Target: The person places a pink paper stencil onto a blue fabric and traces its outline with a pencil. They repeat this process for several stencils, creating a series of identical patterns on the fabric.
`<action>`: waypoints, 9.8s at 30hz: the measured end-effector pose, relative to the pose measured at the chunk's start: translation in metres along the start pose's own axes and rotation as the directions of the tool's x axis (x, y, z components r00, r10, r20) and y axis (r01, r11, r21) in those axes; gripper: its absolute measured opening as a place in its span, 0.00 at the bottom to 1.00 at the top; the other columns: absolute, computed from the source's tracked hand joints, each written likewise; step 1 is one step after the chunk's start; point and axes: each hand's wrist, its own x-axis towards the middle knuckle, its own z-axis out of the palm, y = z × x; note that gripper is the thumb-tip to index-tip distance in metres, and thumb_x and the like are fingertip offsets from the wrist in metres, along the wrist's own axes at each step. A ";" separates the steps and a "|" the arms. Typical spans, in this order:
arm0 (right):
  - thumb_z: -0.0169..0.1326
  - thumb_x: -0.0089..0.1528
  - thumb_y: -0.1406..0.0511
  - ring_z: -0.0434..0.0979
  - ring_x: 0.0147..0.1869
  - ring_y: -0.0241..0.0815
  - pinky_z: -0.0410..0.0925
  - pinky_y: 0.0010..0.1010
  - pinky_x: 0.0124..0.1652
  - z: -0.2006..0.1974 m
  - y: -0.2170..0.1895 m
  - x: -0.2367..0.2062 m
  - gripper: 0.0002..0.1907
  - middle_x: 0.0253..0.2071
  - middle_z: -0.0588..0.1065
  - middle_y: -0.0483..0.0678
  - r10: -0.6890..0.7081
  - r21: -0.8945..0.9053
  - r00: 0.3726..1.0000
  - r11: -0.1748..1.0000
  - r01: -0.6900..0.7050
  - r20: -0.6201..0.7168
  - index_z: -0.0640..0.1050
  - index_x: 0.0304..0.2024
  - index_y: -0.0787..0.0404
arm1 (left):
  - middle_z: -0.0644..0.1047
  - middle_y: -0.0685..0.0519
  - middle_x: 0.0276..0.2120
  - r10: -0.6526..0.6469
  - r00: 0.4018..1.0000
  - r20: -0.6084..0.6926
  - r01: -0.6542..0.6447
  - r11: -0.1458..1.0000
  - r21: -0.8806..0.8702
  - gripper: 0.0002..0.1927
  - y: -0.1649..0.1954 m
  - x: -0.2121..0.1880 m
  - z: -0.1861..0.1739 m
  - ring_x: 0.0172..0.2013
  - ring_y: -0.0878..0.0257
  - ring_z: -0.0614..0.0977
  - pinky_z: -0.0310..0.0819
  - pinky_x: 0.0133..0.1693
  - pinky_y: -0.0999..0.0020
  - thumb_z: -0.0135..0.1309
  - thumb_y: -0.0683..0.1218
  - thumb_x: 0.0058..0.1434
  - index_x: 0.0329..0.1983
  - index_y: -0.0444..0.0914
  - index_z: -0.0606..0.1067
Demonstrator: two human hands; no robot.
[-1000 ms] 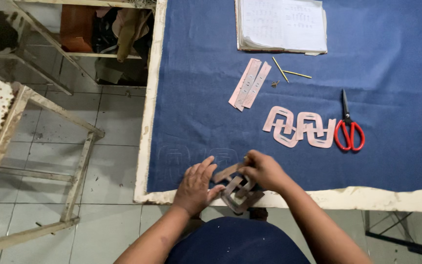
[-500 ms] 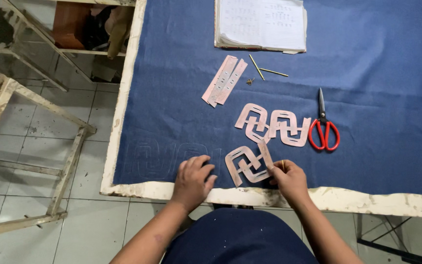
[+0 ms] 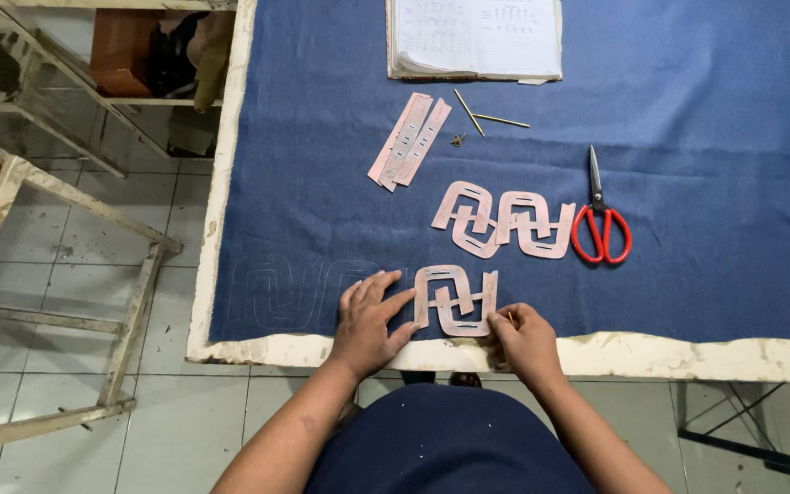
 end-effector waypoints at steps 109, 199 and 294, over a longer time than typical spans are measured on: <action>0.54 0.65 0.61 0.78 0.40 0.47 0.64 0.41 0.55 0.053 -0.096 0.032 0.08 0.37 0.82 0.44 -0.740 -0.467 0.471 0.239 0.851 0.480 0.82 0.38 0.55 | 0.68 0.23 0.53 0.256 0.943 0.214 -0.331 0.800 0.500 0.19 0.055 0.010 0.076 0.54 0.32 0.72 0.74 0.55 0.44 0.46 0.42 0.63 0.49 0.19 0.68; 0.57 0.63 0.62 0.80 0.43 0.52 0.72 0.39 0.43 -0.004 -0.025 -0.014 0.09 0.39 0.81 0.49 -0.720 -0.419 0.658 0.539 0.730 0.220 0.82 0.41 0.60 | 0.61 0.41 0.69 0.130 0.981 0.144 -0.144 0.985 0.091 0.18 0.043 0.006 0.019 0.67 0.47 0.64 0.68 0.60 0.55 0.47 0.37 0.61 0.54 0.37 0.77; 0.56 0.65 0.62 0.82 0.41 0.54 0.73 0.41 0.41 0.029 -0.061 0.006 0.09 0.40 0.81 0.51 -0.696 -0.431 0.646 0.501 0.750 0.315 0.81 0.42 0.60 | 0.61 0.63 0.71 -0.081 0.976 0.204 0.034 0.974 0.226 0.22 0.033 0.021 -0.009 0.71 0.53 0.58 0.38 0.69 0.31 0.52 0.48 0.65 0.63 0.46 0.72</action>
